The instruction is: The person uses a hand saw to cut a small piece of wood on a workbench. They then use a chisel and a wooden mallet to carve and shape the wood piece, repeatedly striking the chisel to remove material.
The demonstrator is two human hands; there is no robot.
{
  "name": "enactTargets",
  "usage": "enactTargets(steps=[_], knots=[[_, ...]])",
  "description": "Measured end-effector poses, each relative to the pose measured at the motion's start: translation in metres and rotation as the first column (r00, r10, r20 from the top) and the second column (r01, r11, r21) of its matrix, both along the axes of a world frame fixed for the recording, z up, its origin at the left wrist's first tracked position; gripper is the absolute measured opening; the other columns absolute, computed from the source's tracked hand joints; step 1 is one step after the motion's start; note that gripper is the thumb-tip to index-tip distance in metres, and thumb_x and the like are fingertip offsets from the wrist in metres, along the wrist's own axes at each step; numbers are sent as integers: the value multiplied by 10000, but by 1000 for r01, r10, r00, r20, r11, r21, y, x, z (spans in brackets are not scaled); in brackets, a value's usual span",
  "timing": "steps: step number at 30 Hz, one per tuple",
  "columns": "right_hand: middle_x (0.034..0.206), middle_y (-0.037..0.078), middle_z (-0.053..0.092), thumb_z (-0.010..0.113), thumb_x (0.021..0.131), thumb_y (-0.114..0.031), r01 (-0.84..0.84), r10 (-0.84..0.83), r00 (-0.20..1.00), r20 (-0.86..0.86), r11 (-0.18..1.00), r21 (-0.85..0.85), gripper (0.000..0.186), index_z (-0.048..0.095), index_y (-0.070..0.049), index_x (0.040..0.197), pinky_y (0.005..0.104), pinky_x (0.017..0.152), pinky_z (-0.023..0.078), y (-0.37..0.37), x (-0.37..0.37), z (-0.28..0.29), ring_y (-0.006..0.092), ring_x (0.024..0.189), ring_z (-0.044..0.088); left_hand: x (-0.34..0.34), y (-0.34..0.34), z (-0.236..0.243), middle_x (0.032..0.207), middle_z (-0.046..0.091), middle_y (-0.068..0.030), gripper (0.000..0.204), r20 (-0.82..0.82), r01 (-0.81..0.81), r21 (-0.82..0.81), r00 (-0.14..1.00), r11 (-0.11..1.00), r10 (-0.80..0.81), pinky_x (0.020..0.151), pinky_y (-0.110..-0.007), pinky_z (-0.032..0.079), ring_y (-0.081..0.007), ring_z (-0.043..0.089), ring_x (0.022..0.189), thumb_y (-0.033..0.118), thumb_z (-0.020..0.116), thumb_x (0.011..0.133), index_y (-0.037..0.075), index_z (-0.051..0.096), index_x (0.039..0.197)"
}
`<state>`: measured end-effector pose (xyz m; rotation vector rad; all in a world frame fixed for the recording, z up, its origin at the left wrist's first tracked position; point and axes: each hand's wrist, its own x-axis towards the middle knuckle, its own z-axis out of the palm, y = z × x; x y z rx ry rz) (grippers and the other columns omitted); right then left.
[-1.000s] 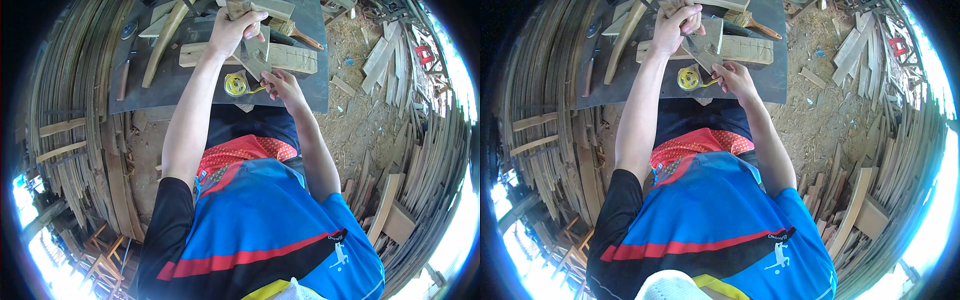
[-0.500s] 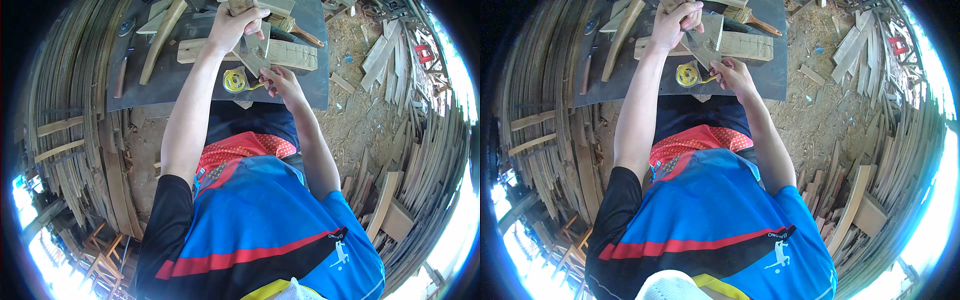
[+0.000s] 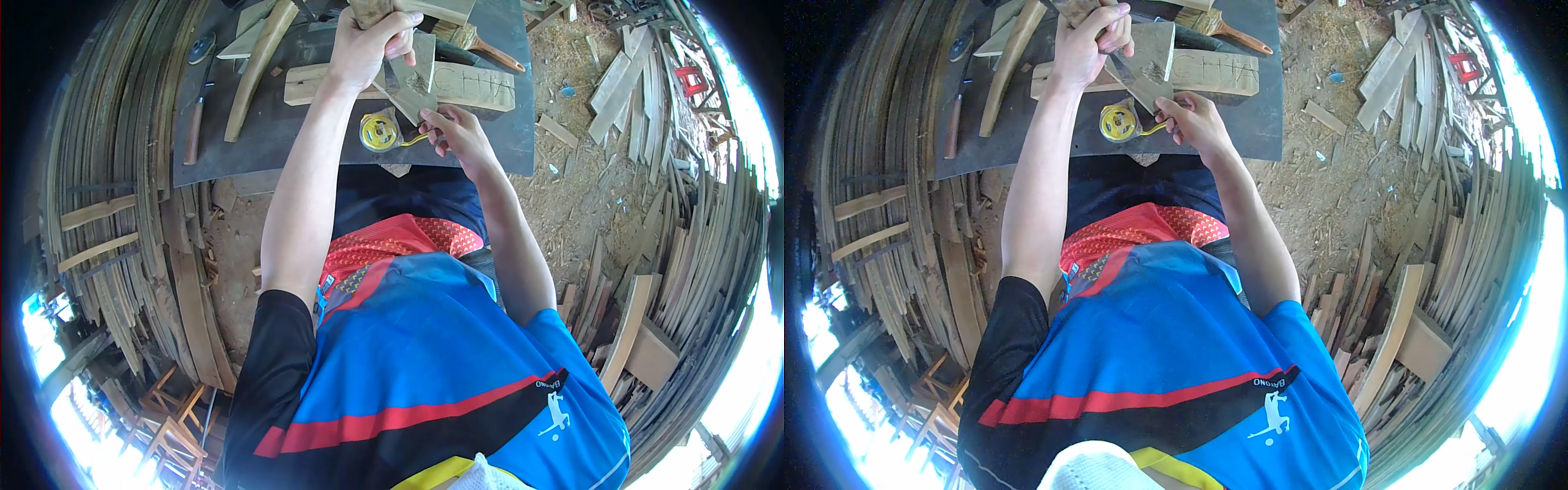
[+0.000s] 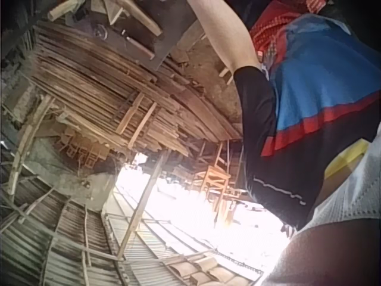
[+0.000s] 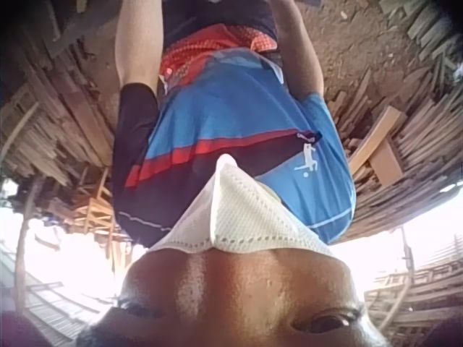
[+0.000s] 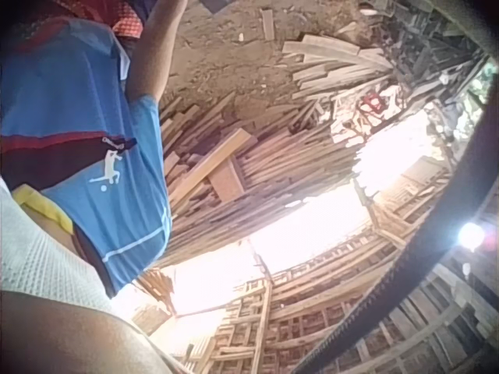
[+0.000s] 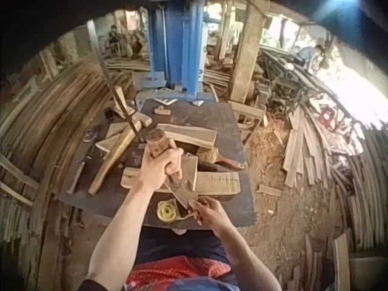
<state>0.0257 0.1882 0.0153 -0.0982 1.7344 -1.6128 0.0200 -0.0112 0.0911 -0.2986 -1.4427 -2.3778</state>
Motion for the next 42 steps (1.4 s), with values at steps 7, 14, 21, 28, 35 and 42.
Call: enactTargets(steps=[7,14,21,28,35,42], knots=[[803,49,650,654,920,-223,8,-8,1000,7,1000,-10,273,635,31,1018,217,506,418,0,0,0,64,615,525,-2,-4,-6,502,431,7,192,-38,0,29,999,1000,1,403,-305,452,-112,406,391,29,593,918,58,533,738],[794,41,643,653,920,-232,10,-10,1000,9,1000,6,267,637,24,995,214,510,416,0,-1,-1,63,616,524,-5,12,-8,510,459,9,137,-1,-3,-23,1000,1000,3,396,-280,439,-101,441,401,39,642,907,57,572,791],[800,37,646,655,916,-241,-10,10,1000,-2,1000,16,272,636,22,984,213,523,427,1,-2,0,62,635,523,-7,13,-7,507,452,10,148,42,-11,-12,999,1000,12,381,-276,417,-105,427,387,29,640,900,61,558,781],[817,39,636,649,923,-265,-21,21,1000,-20,1000,19,291,640,15,999,221,527,420,1,-1,2,65,644,515,-6,2,-12,509,450,0,145,-11,-4,22,1000,1000,4,372,-282,412,-109,420,382,25,604,920,49,543,791],[815,45,655,657,912,-239,-19,19,1000,-3,1000,10,284,636,30,1000,216,516,435,2,-3,-1,64,639,523,-4,10,-4,493,422,17,167,31,-61,-96,997,993,64,394,-284,416,-85,405,394,28,628,882,44,557,731],[822,38,638,650,925,-270,-35,35,999,-9,999,10,274,631,1,965,222,523,427,1,-1,0,68,656,524,-2,5,-4,519,438,19,189,59,-65,-76,996,995,70,410,-287,438,-72,385,413,38,646,867,38,554,701]])
